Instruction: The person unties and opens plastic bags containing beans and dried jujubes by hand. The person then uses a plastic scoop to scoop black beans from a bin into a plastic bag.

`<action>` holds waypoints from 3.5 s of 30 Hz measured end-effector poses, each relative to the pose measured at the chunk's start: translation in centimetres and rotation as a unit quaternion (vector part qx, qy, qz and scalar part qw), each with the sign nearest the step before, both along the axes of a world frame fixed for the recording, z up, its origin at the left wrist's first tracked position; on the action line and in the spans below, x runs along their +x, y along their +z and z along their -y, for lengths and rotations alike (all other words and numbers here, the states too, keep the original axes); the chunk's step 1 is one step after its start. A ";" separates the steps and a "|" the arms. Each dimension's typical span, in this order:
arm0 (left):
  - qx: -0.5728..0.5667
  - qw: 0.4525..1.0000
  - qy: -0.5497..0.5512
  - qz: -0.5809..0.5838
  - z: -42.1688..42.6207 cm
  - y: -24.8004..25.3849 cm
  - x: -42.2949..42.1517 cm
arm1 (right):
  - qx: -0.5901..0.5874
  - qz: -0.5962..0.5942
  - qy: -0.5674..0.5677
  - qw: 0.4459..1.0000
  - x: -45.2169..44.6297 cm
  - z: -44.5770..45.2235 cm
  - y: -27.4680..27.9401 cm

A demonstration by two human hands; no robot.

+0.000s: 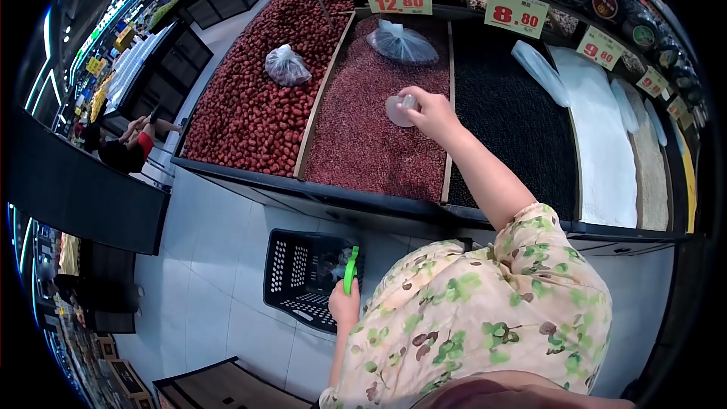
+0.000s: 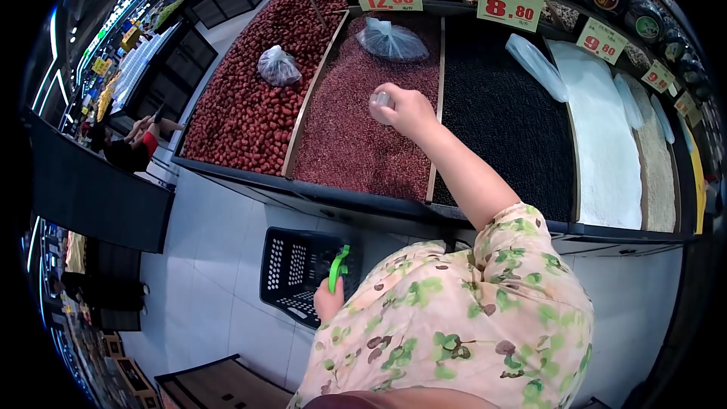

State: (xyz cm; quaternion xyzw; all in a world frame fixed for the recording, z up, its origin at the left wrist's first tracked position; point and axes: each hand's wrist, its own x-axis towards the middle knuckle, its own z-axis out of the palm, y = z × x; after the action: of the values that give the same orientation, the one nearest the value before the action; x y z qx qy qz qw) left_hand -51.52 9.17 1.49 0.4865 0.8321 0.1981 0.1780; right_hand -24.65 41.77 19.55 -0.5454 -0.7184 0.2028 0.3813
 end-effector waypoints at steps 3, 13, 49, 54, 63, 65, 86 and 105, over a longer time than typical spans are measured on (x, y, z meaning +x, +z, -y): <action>0.005 1.000 0.004 -0.010 0.1 -0.6 -0.1 | -0.058 -0.206 0.017 0.977 1.6 -0.5 2.9; -0.030 0.999 0.030 -0.011 0.0 0.0 0.6 | -0.065 -0.400 0.004 0.914 10.4 2.4 4.7; -0.074 0.995 0.053 -0.032 0.1 -3.1 -2.0 | 0.099 -0.339 -0.307 0.884 22.0 -4.9 -3.9; -0.102 0.993 0.056 -0.035 -1.3 -1.2 -2.5 | 0.174 -0.287 -0.252 0.908 20.3 -2.6 -3.8; -0.047 0.998 0.033 -0.038 -2.1 -0.6 -7.0 | 0.164 -0.210 -0.206 0.941 16.6 -2.7 -4.5; -0.026 0.999 0.020 -0.026 -2.3 -0.6 -8.7 | 0.168 -0.220 -0.188 0.942 14.6 -2.9 -4.6; -0.110 0.987 -0.104 -0.052 -7.7 -2.4 -32.8 | -0.025 -0.008 -0.287 0.958 -1.3 -25.3 -5.3; -0.101 0.992 -0.036 -0.063 -9.5 -2.9 -32.7 | -0.032 -0.044 -0.273 0.961 2.9 -35.4 -8.5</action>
State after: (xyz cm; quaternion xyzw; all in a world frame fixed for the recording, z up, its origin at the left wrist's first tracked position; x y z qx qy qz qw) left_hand -84.23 18.63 -1.36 0.5073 0.8394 0.0754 0.1801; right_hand -21.79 77.19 11.06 -0.7230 -0.5180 0.1379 0.4357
